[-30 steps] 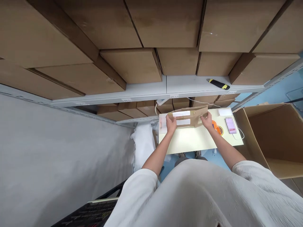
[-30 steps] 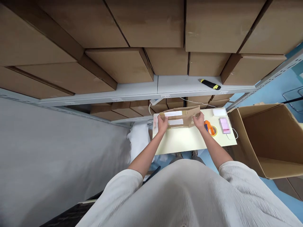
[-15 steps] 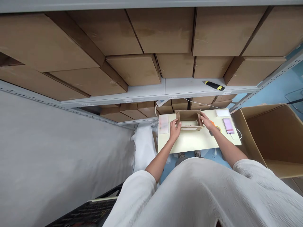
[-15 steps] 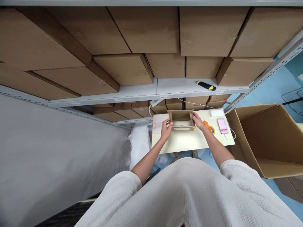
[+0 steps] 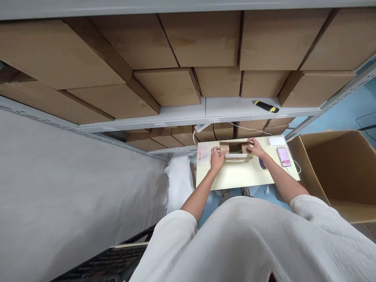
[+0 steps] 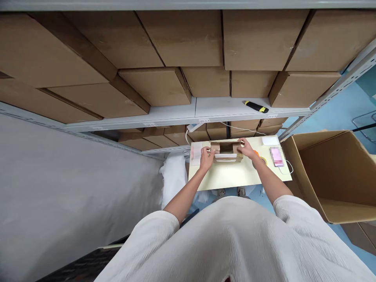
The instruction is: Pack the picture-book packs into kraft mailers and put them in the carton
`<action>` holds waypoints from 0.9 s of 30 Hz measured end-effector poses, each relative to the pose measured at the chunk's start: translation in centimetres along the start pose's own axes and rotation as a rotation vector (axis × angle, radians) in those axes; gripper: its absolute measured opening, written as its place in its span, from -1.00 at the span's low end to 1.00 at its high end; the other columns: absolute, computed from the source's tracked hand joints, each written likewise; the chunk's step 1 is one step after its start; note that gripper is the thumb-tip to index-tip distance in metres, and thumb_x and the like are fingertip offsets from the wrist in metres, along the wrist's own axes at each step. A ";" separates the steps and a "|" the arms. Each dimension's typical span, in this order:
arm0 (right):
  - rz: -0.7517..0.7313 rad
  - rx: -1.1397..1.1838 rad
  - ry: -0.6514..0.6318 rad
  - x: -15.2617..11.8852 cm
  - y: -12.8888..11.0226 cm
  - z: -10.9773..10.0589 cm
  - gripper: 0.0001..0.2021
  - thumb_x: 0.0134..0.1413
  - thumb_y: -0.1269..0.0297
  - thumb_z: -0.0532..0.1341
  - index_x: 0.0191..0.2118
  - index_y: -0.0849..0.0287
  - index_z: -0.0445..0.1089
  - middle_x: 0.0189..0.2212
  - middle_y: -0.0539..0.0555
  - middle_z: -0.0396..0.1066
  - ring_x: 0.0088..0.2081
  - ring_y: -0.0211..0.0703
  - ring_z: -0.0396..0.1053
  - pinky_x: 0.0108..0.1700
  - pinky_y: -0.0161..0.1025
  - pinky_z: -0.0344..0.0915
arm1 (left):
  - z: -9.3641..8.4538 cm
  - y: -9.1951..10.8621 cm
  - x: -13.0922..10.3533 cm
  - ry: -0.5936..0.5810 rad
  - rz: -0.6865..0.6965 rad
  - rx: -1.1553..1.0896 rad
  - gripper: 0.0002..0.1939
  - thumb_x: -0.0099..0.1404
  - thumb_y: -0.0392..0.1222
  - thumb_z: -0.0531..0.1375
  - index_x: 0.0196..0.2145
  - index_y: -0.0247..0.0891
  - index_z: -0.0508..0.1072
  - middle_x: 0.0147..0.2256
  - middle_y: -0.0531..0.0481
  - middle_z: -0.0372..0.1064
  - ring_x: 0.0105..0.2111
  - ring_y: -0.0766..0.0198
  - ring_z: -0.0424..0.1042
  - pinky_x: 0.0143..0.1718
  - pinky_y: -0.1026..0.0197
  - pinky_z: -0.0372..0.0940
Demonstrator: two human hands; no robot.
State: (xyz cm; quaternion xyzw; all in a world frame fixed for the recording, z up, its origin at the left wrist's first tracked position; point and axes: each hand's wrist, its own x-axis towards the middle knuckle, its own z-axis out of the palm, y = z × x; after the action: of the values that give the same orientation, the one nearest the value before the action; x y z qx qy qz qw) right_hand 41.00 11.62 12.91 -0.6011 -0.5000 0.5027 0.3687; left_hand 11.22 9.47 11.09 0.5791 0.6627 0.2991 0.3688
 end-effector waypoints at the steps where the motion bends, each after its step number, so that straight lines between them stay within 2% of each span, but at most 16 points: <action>1: 0.011 0.062 -0.015 -0.1 0.1 -0.2 -0.60 0.03 0.04 0.33 0.00 -0.03 0.41 0.17 0.11 0.43 0.16 0.08 0.41 0.06 -0.06 0.50 | 0.1 0.1 0.3 0.026 -0.021 -0.002 -0.48 0.60 0.22 0.19 0.29 -0.16 0.39 0.29 -0.28 0.32 0.13 0.01 0.52 0.18 0.00 0.41; 3: 0.037 0.142 -0.017 -0.2 0.3 -0.6 -0.68 0.17 -0.09 0.27 -0.10 -0.01 0.44 0.13 0.10 0.45 0.15 0.06 0.41 0.09 -0.07 0.48 | 0.5 0.3 0.9 0.062 -0.048 0.006 -0.37 0.59 0.23 0.19 0.41 -0.17 0.26 0.37 -0.34 0.28 0.21 -0.05 0.49 0.19 -0.02 0.40; 4: 0.042 0.147 -0.009 -0.3 0.5 -0.7 -0.66 0.20 -0.15 0.26 -0.14 0.00 0.44 0.12 0.11 0.46 0.15 0.06 0.41 0.11 -0.06 0.47 | 0.6 0.4 1.2 0.066 -0.054 0.011 -0.33 0.59 0.24 0.18 0.44 -0.18 0.23 0.40 -0.36 0.26 0.27 -0.09 0.45 0.22 -0.03 0.39; 6: 0.022 0.104 0.017 -0.4 1.0 -0.8 -0.58 0.15 -0.24 0.33 -0.17 0.02 0.43 0.10 0.14 0.46 0.15 0.08 0.41 0.15 -0.02 0.46 | 1.0 0.3 1.6 0.048 -0.064 0.018 -0.30 0.60 0.24 0.15 0.47 -0.21 0.22 0.42 -0.38 0.27 0.36 -0.12 0.39 0.28 -0.02 0.36; 8: -0.009 0.052 0.044 -0.5 1.6 -0.6 -0.47 0.03 -0.29 0.42 -0.09 0.01 0.42 0.12 0.16 0.45 0.15 0.09 0.41 0.17 0.01 0.46 | 1.4 0.1 1.9 0.002 -0.082 0.027 -0.32 0.62 0.24 0.13 0.46 -0.25 0.26 0.42 -0.40 0.30 0.38 -0.12 0.39 0.32 -0.01 0.33; 10: -0.011 0.031 0.075 -0.7 2.2 -0.3 -0.34 0.01 -0.31 0.43 0.09 -0.03 0.39 0.20 0.18 0.41 0.17 0.08 0.42 0.18 0.04 0.49 | 1.7 -0.3 2.0 -0.064 -0.112 0.039 -0.34 0.64 0.24 0.08 0.42 -0.29 0.34 0.39 -0.41 0.39 0.36 -0.13 0.43 0.33 -0.01 0.33; 13: 0.072 0.004 0.067 -1.2 2.4 0.3 -0.26 0.16 -0.30 0.35 0.34 -0.06 0.30 0.29 0.24 0.39 0.22 0.14 0.44 0.23 0.12 0.50 | 1.9 -0.7 2.3 -0.147 -0.165 0.058 -0.32 0.65 0.30 0.01 0.39 -0.27 0.42 0.28 -0.36 0.54 0.29 -0.16 0.51 0.27 -0.03 0.37; 15: 0.117 -0.033 0.035 -1.6 2.2 0.8 -0.25 0.27 -0.27 0.28 0.44 -0.05 0.26 0.30 0.24 0.44 0.26 0.19 0.43 0.30 0.17 0.46 | 1.9 -0.9 2.4 -0.158 -0.166 0.066 -0.32 0.66 0.30 0.00 0.42 -0.23 0.40 0.25 -0.31 0.58 0.27 -0.16 0.53 0.25 -0.03 0.39; 18: 0.079 -0.070 0.015 -2.0 1.9 1.6 -0.22 0.33 -0.22 0.23 0.53 -0.03 0.19 0.33 0.21 0.47 0.32 0.19 0.40 0.38 0.15 0.40 | 1.7 -1.2 2.5 -0.140 -0.118 0.054 -0.33 0.68 0.21 0.00 0.50 -0.24 0.33 0.26 -0.28 0.58 0.28 -0.13 0.54 0.26 -0.01 0.39; 21: 0.040 -0.108 0.025 -2.2 2.2 2.3 -0.19 0.36 -0.19 0.19 0.60 -0.06 0.08 0.40 0.18 0.40 0.38 0.14 0.37 0.41 0.12 0.38 | 1.6 -1.4 2.3 -0.132 -0.102 0.057 -0.34 0.68 0.15 0.02 0.54 -0.25 0.29 0.25 -0.26 0.59 0.26 -0.12 0.55 0.26 -0.01 0.40; 27: 0.155 -0.235 0.026 -2.2 4.2 1.6 -0.19 0.40 -0.21 0.10 0.62 -0.02 0.07 0.51 0.22 0.28 0.43 0.20 0.33 0.46 0.16 0.31 | 2.2 -1.5 1.6 -0.157 -0.119 0.141 -0.35 0.69 0.19 0.00 0.52 -0.19 0.31 0.23 -0.22 0.61 0.24 -0.10 0.56 0.21 0.02 0.41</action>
State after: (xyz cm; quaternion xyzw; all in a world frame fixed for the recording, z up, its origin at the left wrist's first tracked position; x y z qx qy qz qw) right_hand 40.40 8.48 9.13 -0.6835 -0.5027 0.4597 0.2624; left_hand 12.14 10.80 8.44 0.5847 0.6845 0.1830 0.3951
